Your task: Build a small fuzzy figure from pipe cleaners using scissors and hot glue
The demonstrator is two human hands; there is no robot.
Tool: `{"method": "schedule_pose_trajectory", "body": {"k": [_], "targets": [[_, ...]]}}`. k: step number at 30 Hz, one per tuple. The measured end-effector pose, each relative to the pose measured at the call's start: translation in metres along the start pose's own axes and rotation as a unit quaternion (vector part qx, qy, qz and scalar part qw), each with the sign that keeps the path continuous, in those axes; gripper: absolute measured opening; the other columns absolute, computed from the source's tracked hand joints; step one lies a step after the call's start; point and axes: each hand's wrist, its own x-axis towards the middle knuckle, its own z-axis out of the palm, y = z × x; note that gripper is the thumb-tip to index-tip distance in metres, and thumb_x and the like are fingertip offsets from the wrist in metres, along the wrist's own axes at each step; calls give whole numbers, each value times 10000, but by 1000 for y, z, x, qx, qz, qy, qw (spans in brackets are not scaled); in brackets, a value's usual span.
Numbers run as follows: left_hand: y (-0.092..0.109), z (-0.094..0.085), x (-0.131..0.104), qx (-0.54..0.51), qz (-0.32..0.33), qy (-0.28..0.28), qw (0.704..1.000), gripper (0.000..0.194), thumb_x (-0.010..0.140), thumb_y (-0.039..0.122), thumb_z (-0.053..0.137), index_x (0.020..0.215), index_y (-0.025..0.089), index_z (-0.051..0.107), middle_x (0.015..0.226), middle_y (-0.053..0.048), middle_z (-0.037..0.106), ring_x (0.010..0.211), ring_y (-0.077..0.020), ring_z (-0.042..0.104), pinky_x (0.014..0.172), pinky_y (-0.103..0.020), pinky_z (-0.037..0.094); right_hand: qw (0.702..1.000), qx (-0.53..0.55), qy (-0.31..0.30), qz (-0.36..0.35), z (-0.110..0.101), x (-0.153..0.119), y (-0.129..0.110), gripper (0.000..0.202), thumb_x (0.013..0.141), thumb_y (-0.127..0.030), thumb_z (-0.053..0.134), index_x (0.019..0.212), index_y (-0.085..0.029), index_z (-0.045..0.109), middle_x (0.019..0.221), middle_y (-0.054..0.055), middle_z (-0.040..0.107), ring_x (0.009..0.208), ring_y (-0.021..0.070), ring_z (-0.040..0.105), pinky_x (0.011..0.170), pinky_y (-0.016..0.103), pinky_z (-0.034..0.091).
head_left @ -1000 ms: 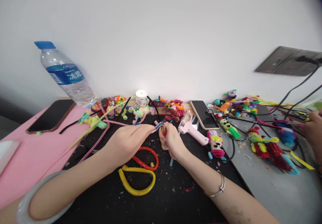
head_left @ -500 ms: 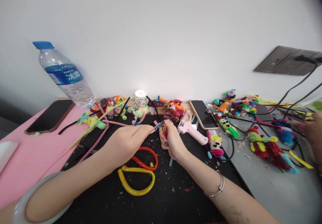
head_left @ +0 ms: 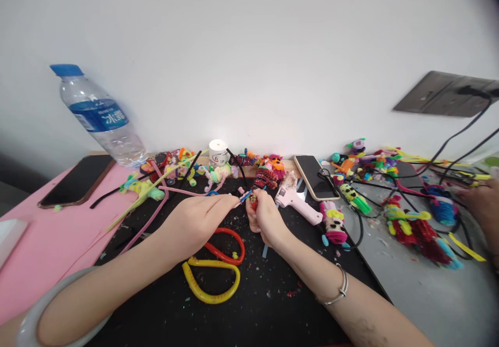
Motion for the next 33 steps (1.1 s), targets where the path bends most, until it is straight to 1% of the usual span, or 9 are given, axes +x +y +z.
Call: {"method": "schedule_pose_trajectory", "body": {"k": [8,12,14,16,18,23,26,29,33], "targets": [[0,1,-3,-22,-3,-1,1000,175,882,120,472,989,83,605,893,-109,722,789,-190,689,713,-270,548,1000,16,-3,12,-1,1,1,491,887,-382,284,432,-205,334,351,-95,203,298,48,121,291,165,109],[0,2,3,-135,-146,-2,980,161,878,175,497,934,145,645,877,-60,735,780,-175,696,727,-257,548,999,42,-10,14,-2,0,-2,534,893,-467,264,431,-205,323,354,-93,199,307,49,120,302,170,105],[-1,2,9,-244,-296,-17,923,125,846,231,557,866,163,661,798,-35,741,728,-182,703,680,-263,558,998,60,-11,7,-2,-1,-4,569,888,-528,239,426,-204,314,357,-88,201,316,51,132,309,172,112],[-4,2,15,-387,-438,-35,811,130,817,268,599,850,154,652,760,-36,742,703,-189,709,666,-275,571,997,74,-13,4,-3,-2,-5,586,873,-571,246,424,-200,317,363,-85,209,327,51,145,317,171,121],[-8,3,19,-490,-515,-36,703,150,769,274,658,837,140,646,773,-50,742,704,-192,711,665,-282,579,995,92,-22,7,-4,-3,-5,584,853,-596,279,435,-195,345,369,-88,215,335,51,148,320,168,130],[-21,11,16,-634,-581,-21,510,64,770,186,672,817,144,659,741,-26,721,620,-87,670,599,-152,550,988,143,-57,-21,-8,-3,-2,452,809,-562,460,580,-175,496,382,-119,225,357,46,112,314,162,154],[-27,16,12,-675,-596,-29,433,38,806,126,622,805,143,656,745,-21,693,580,-60,640,556,-122,538,986,143,-63,-48,-9,-5,-2,310,776,-475,593,711,-180,524,414,-127,271,375,46,135,322,155,180],[-30,19,9,-683,-597,-37,420,34,812,122,611,810,136,642,753,-26,667,557,-56,616,533,-125,534,985,145,-68,-66,-8,-7,-3,295,751,-425,663,723,-200,474,445,-128,290,388,46,167,327,147,205],[-29,20,9,-638,-563,-53,523,82,791,191,646,824,127,606,760,-19,646,569,-65,614,522,-140,522,983,146,-75,-77,-8,-8,-2,292,758,-428,658,730,-198,480,457,-121,308,393,50,195,326,151,265]]}}
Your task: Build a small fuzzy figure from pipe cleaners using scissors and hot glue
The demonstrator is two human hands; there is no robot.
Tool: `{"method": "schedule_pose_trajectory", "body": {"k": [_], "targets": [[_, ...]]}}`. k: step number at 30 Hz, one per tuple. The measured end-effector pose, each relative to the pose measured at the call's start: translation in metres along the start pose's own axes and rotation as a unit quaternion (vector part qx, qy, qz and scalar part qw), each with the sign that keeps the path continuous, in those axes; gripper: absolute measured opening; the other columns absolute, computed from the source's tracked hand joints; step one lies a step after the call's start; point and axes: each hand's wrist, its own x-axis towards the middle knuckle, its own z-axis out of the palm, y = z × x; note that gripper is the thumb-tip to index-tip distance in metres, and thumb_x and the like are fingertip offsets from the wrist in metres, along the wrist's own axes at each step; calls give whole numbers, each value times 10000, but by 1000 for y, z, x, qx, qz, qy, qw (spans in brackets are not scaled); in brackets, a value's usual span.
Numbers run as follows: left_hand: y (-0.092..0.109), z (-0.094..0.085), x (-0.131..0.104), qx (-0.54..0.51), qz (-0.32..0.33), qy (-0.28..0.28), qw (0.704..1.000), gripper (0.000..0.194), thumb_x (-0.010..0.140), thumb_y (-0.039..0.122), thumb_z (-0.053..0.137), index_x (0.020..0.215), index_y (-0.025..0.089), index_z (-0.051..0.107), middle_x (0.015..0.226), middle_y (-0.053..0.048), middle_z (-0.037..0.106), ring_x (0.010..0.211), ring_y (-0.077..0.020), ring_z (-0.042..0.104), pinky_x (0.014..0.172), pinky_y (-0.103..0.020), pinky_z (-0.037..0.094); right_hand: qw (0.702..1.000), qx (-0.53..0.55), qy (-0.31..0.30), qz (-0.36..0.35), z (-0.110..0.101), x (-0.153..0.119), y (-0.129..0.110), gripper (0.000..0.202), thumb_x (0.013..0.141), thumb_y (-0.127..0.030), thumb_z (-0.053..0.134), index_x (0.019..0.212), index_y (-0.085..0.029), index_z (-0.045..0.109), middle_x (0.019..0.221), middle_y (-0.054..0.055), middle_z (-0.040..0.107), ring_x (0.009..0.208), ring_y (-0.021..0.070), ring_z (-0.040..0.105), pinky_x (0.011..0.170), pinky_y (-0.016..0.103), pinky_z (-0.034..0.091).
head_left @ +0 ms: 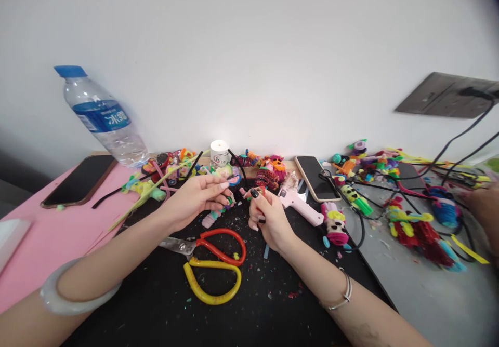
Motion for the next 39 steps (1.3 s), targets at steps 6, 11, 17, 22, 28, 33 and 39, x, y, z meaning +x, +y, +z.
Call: {"method": "schedule_pose_trajectory", "body": {"k": [6,11,17,22,28,33,39], "targets": [[2,6,-5,161,95,29,982,186,799,308,615,883,149,568,781,-25,678,627,-129,668,579,-224,540,1000,9,-3,-11,-2,0,2,334,768,-506,601,751,-182,522,464,-110,297,399,59,209,334,167,318],[3,6,-8,209,134,39,968,193,811,325,580,895,151,574,801,-38,682,641,-156,677,613,-277,552,1000,10,-7,-9,-2,-1,1,376,741,-548,614,790,-182,543,491,-105,297,419,61,227,336,161,327],[1,1,-4,192,149,51,969,261,805,355,595,953,140,582,792,-36,672,648,-159,677,635,-293,560,1000,-12,6,-9,-1,1,2,322,639,-333,774,830,-181,563,554,-94,394,433,50,309,315,145,348],[4,1,-4,163,147,63,973,252,792,343,621,940,141,588,801,-35,683,627,-139,663,621,-267,558,999,-44,16,-9,-2,4,7,232,666,-289,750,747,-163,573,528,-93,425,377,35,321,296,156,350],[8,2,-7,102,120,58,986,230,766,301,658,923,140,610,787,-20,683,581,-100,633,586,-220,542,999,-36,16,-2,-1,2,7,288,666,-295,738,583,-176,489,416,-112,355,343,33,269,295,159,287],[9,3,-8,43,68,40,996,165,765,236,665,896,143,631,763,-9,667,559,-70,609,543,-165,522,999,-34,-1,19,-1,1,5,281,721,-334,676,550,-151,548,374,-109,328,338,29,214,316,172,259],[10,0,-6,-58,-4,-9,998,32,796,139,628,823,137,644,732,-11,641,527,-51,571,491,-132,513,999,-43,-3,26,-2,2,7,282,737,-314,663,538,-142,564,356,-114,312,319,23,207,312,170,243]]}}
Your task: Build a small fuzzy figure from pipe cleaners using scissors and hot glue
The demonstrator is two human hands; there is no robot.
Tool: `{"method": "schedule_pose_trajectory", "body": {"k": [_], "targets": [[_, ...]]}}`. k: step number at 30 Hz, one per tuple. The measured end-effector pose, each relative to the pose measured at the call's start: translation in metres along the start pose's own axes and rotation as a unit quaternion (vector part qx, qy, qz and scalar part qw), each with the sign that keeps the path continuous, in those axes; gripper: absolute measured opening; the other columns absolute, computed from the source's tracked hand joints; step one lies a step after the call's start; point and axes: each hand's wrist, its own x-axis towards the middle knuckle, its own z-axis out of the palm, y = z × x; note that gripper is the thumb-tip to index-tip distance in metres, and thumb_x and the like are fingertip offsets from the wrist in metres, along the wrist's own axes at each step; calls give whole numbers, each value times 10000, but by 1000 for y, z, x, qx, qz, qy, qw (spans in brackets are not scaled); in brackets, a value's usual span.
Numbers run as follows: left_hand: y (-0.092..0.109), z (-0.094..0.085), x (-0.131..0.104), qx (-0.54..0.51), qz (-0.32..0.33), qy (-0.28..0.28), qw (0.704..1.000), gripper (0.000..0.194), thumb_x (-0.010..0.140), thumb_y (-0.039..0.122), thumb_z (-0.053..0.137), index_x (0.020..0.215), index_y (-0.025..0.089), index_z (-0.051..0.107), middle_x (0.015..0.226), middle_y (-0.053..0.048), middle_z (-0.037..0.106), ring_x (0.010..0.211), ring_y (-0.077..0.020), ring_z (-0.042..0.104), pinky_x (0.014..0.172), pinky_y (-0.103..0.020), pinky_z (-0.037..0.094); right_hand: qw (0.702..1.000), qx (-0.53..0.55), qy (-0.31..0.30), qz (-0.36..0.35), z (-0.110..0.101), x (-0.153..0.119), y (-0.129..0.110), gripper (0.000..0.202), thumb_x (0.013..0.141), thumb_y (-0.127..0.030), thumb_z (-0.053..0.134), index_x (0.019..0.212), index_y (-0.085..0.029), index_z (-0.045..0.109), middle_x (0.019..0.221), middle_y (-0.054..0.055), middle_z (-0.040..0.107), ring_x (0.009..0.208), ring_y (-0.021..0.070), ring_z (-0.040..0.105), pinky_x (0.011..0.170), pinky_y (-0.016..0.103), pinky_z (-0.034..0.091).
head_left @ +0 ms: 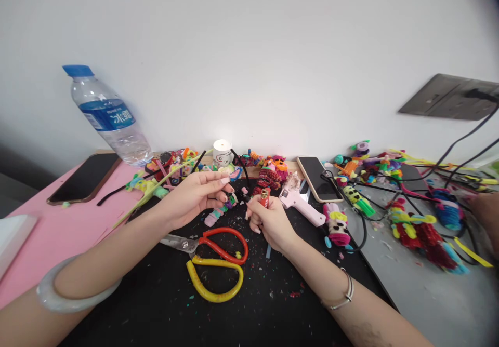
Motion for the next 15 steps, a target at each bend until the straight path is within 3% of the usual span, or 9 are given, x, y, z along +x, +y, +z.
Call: {"method": "schedule_pose_trajectory", "body": {"k": [3,7,10,15], "targets": [[0,0,0,-34,-31,-12,999,21,783,118,638,795,134,644,711,-9,632,505,-47,548,474,-129,514,1000,-8,6,-5,1,1,1,204,685,-306,725,660,-144,603,409,-116,359,324,24,241,298,161,258],[1,2,-2,-12,-30,-17,999,30,779,144,645,763,129,626,706,-9,624,493,-43,534,453,-124,496,1000,-6,14,-11,1,2,2,274,621,-268,779,595,-157,530,459,-105,403,324,19,280,285,157,263],[0,4,-3,98,40,-4,994,93,799,221,628,815,132,610,735,-14,634,530,-69,581,480,-156,509,1000,13,11,-12,1,0,1,300,660,-279,752,572,-169,487,414,-117,355,325,23,253,298,156,257],[-3,6,-8,275,163,28,947,165,842,300,548,914,156,583,779,-16,659,613,-126,652,592,-246,554,998,53,-1,-15,-1,-2,-3,309,754,-358,667,579,-159,508,396,-123,280,350,26,195,332,156,247]]}}
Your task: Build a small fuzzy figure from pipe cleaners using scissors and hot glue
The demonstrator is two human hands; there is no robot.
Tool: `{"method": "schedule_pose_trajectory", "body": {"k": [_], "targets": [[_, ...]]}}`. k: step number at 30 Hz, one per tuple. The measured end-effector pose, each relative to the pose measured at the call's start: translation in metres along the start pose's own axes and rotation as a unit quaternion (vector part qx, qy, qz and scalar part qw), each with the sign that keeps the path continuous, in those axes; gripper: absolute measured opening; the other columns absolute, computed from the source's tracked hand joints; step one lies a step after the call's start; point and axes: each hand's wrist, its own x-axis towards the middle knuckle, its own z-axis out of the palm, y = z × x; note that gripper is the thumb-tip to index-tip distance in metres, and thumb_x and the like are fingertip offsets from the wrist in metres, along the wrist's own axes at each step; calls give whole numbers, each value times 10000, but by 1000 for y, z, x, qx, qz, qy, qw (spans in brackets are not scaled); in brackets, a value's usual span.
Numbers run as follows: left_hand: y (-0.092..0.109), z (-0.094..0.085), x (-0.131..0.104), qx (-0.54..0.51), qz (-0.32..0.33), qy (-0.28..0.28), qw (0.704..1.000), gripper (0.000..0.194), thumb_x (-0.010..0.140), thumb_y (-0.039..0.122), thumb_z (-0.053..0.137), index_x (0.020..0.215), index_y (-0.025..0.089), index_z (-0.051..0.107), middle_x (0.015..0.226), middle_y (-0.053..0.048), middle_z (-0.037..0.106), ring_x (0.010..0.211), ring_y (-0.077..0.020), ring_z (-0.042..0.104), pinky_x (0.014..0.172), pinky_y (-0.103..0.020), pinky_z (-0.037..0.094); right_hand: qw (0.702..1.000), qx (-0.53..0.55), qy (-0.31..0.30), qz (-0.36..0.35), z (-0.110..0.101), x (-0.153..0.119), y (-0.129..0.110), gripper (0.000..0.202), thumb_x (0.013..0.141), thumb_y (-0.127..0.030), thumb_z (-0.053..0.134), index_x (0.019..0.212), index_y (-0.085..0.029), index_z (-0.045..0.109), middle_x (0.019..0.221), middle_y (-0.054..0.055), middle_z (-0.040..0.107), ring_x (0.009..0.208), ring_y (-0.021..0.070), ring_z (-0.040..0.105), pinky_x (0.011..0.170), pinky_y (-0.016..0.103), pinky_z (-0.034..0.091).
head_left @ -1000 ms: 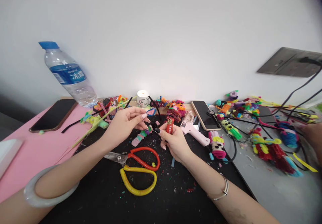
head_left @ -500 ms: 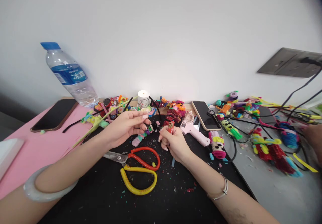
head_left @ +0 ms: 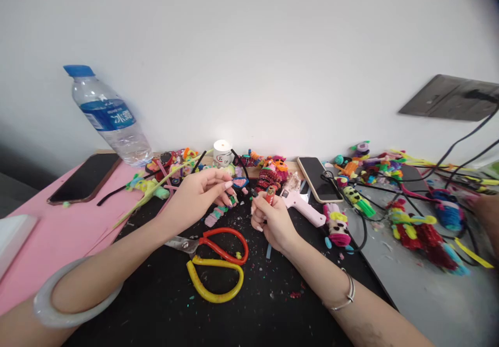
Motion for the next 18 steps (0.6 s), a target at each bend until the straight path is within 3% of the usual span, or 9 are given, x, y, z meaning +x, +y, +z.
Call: {"method": "schedule_pose_trajectory", "body": {"k": [6,13,18], "targets": [[-2,5,-4,89,58,8,994,135,863,265,498,907,165,578,797,-26,687,694,-157,686,645,-255,553,999,34,-39,8,-2,-1,-3,209,788,-338,651,714,-167,555,435,-118,289,380,41,189,343,159,230],[-1,7,-5,132,64,-2,989,136,858,252,502,878,162,603,808,-40,713,748,-173,693,663,-248,547,996,52,-70,21,-4,-1,-4,173,818,-310,632,738,-173,563,454,-113,285,397,45,187,360,162,221],[0,8,-5,102,35,3,994,131,848,243,507,881,153,596,828,-50,717,765,-179,697,689,-262,557,994,60,-82,26,-4,0,-4,158,840,-293,607,749,-170,568,455,-112,278,400,48,182,363,166,215]]}}
